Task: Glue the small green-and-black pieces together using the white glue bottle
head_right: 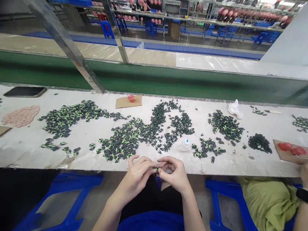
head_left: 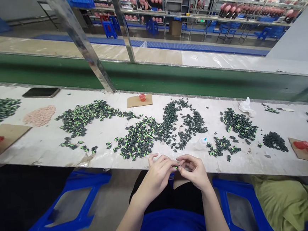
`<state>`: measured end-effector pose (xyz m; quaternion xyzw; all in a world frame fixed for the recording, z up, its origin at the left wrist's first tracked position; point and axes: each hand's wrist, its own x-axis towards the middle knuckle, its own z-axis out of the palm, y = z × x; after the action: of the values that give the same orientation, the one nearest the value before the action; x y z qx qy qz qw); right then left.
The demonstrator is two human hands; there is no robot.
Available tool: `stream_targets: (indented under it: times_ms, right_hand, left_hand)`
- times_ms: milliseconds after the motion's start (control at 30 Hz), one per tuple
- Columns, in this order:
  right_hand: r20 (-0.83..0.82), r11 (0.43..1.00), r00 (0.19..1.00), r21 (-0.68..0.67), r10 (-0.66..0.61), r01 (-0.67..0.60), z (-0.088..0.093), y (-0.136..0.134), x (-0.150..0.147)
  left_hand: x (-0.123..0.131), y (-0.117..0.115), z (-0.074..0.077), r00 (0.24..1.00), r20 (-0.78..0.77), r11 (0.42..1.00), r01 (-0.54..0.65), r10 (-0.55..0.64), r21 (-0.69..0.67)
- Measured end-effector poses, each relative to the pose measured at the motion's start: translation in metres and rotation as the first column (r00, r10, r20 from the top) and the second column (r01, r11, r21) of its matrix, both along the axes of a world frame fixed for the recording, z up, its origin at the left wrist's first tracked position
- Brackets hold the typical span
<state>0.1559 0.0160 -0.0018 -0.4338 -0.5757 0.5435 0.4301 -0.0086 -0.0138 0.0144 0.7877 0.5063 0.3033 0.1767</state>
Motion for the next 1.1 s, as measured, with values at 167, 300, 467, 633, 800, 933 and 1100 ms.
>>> stream_targets:
  times_ms: [167,300,467,633,800,933,1100]
  right_hand:
    - [0.183,0.986,0.976,0.14,-0.118,0.093,0.007,0.0,0.026]
    - [0.264,0.881,0.849,0.263,-0.459,0.394,0.007,0.004,0.06]
    - [0.333,0.613,0.531,0.582,-0.78,0.535,0.008,0.013,0.074]
    - [0.464,0.675,0.518,0.644,-0.719,0.36,-0.007,0.031,0.057]
    - [0.481,0.73,0.577,0.591,-0.66,0.343,-0.02,0.045,0.046]
    - [0.344,0.786,0.747,0.496,-0.569,0.369,-0.011,0.037,0.04]
    - [0.284,0.895,0.87,0.321,-0.403,0.31,-0.002,0.022,0.036]
  left_hand:
    - [-0.014,0.008,-0.01,0.992,0.004,0.991,-0.124,0.124,-0.045]
    - [-0.035,0.021,-0.018,0.886,-0.039,0.884,-0.458,0.463,0.095]
    - [-0.042,0.032,-0.024,0.845,-0.05,0.845,-0.525,0.532,0.105]
    - [-0.04,0.04,-0.027,0.838,-0.079,0.841,-0.533,0.54,0.088]
    - [-0.044,0.044,-0.025,0.879,-0.045,0.879,-0.471,0.475,0.076]
    - [-0.032,0.038,-0.021,0.938,0.042,0.937,-0.346,0.345,0.041]
    - [-0.008,0.029,-0.023,0.984,0.058,0.986,-0.169,0.17,-0.016]
